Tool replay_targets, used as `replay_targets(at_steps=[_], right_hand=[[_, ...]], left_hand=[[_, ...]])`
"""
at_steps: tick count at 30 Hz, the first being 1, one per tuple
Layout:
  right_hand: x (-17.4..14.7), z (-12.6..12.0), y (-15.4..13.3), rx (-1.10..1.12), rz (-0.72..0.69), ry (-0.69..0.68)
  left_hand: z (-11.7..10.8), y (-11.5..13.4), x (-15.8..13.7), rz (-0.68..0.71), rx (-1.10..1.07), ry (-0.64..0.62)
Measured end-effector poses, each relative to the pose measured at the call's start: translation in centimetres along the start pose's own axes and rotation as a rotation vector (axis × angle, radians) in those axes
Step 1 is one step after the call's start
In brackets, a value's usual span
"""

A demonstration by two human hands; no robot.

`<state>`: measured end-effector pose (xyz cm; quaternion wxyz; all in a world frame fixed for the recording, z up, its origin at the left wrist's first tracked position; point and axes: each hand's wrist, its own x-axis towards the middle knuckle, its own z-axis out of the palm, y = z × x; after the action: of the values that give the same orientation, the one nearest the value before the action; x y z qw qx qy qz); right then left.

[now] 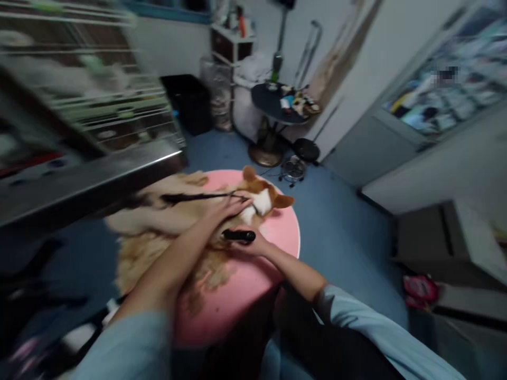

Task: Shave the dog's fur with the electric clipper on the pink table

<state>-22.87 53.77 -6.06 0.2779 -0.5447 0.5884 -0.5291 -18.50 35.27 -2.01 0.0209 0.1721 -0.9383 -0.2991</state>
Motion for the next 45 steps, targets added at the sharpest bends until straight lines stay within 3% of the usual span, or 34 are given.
replay_targets(at_steps=[3, 8, 11, 14, 20, 25, 31, 33, 34, 35, 37, 39, 43, 45], right_hand=[[0.8, -0.9, 0.9, -0.006, 0.035, 0.078], [-0.9, -1.2, 2.1, 0.152, 0.117, -0.123], [-1.8, -1.2, 2.3, 0.195, 0.173, 0.044], [-1.4, -1.6, 2.6, 0.173, 0.131, 0.200], [-0.9, -1.4, 3.1, 0.134, 0.147, -0.003], [-0.5, -1.5, 2.9, 0.133, 0.114, 0.215], [-1.7, 0.2, 2.9, 0.009, 0.017, 0.036], [-2.7, 0.1, 2.7, 0.044, 0.020, 0.056], [-2.9, -0.1, 2.8, 0.058, 0.034, 0.103], [-2.9, -0.5, 3.0, 0.027, 0.040, 0.233], [-2.4, -0.8, 3.8, 0.050, 0.069, 0.278], [-1.9, -0.5, 4.6, -0.006, 0.032, 0.224], [-2.5, 1.0, 4.9, -0.057, -0.034, 0.096], [-3.0, 1.4, 4.7, -0.082, -0.051, 0.112]], left_hand=[[0.1, 0.0, 2.6, 0.064, 0.016, -0.035], [-0.3, 0.3, 3.0, -0.017, 0.075, 0.007], [-0.3, -0.2, 1.7, -0.004, 0.102, -0.006], [0.1, -1.1, 0.7, 0.019, 0.137, -0.031], [0.8, -1.3, 0.9, 0.053, 0.085, 0.003], [0.5, -0.5, 1.5, 0.044, 0.116, 0.005], [0.2, 0.2, 1.9, -0.030, 0.110, 0.010], [0.0, 0.9, 1.5, -0.051, 0.096, 0.002], [0.0, 1.2, 1.4, -0.051, 0.091, 0.009], [0.0, 1.3, 1.4, -0.050, 0.073, 0.001], [0.2, 0.9, 1.6, -0.090, 0.041, -0.002], [0.6, 0.1, 1.8, 0.020, 0.001, 0.082], [1.5, -1.2, 1.9, 0.051, -0.009, 0.148], [1.8, -1.6, 2.0, 0.053, -0.022, 0.160]])
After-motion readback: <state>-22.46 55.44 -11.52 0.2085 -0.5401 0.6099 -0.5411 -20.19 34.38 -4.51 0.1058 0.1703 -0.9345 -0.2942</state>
